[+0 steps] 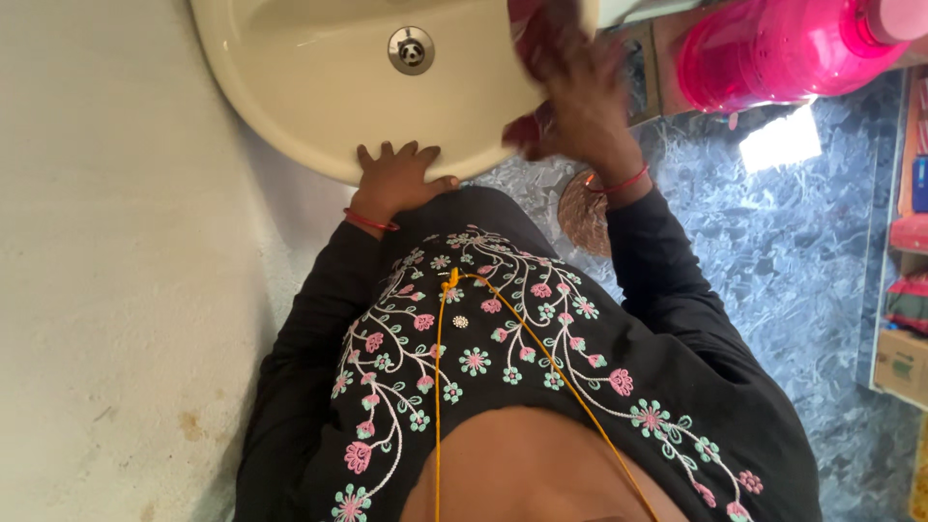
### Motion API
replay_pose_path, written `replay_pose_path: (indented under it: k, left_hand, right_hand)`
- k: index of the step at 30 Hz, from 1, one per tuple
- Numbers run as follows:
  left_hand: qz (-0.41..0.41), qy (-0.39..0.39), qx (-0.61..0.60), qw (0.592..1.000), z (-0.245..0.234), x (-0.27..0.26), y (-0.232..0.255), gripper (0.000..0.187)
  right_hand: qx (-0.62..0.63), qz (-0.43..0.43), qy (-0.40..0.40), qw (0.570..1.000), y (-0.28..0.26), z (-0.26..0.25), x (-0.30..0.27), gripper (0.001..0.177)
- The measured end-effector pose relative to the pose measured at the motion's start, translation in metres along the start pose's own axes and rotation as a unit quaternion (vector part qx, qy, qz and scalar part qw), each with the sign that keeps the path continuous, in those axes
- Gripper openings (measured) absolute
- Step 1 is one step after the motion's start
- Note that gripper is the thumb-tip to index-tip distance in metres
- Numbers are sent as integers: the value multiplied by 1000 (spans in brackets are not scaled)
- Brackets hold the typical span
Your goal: The person wipes the interior and rim of a wall-mounted white sink using a maroon cloth. They repeatedly rub the basin, drain area, and edges with their right hand while stabilizing with the left hand.
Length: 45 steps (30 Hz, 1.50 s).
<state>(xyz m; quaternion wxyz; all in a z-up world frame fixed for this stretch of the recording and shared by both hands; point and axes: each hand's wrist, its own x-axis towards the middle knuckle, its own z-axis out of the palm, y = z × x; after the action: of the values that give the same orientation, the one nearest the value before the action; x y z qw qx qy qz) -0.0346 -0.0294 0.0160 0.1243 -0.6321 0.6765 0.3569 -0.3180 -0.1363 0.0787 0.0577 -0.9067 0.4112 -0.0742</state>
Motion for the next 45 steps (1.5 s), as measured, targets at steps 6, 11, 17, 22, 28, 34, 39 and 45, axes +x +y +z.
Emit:
replay_pose_path:
  k: [6,11,17,22,28,34,39,45]
  left_hand:
    - [84,26,8,996,11,16,-4,82]
    - [119,15,1,993,24,34,10,81]
    - [155,75,5,985,16,39,25,78]
    - [117,74,-36,990,9,33,38,77]
    - [166,103,-49,980,8,33,33,83]
    - [170,114,-80,976,8,33,32,79]
    - [126,58,-118,983,7,38,31,84]
    - [47,-82,-95,991,3,58,33,104]
  right_hand:
    - [113,19,-32,993,-22,53,-48,79]
    - [247,-4,-23,969,-52,93,-57,52]
    - [112,126,113,979,-67,88,-54,53]
    - [178,189,170,951,-49,114,-57,50]
    - [156,316,321,879,26,154,-24,53]
    - [261,352,221,871,100,132,17,46]
    - [206,257,186,926,97,130,16,34]
    - [148,262,139,943,32,130,-26,50]
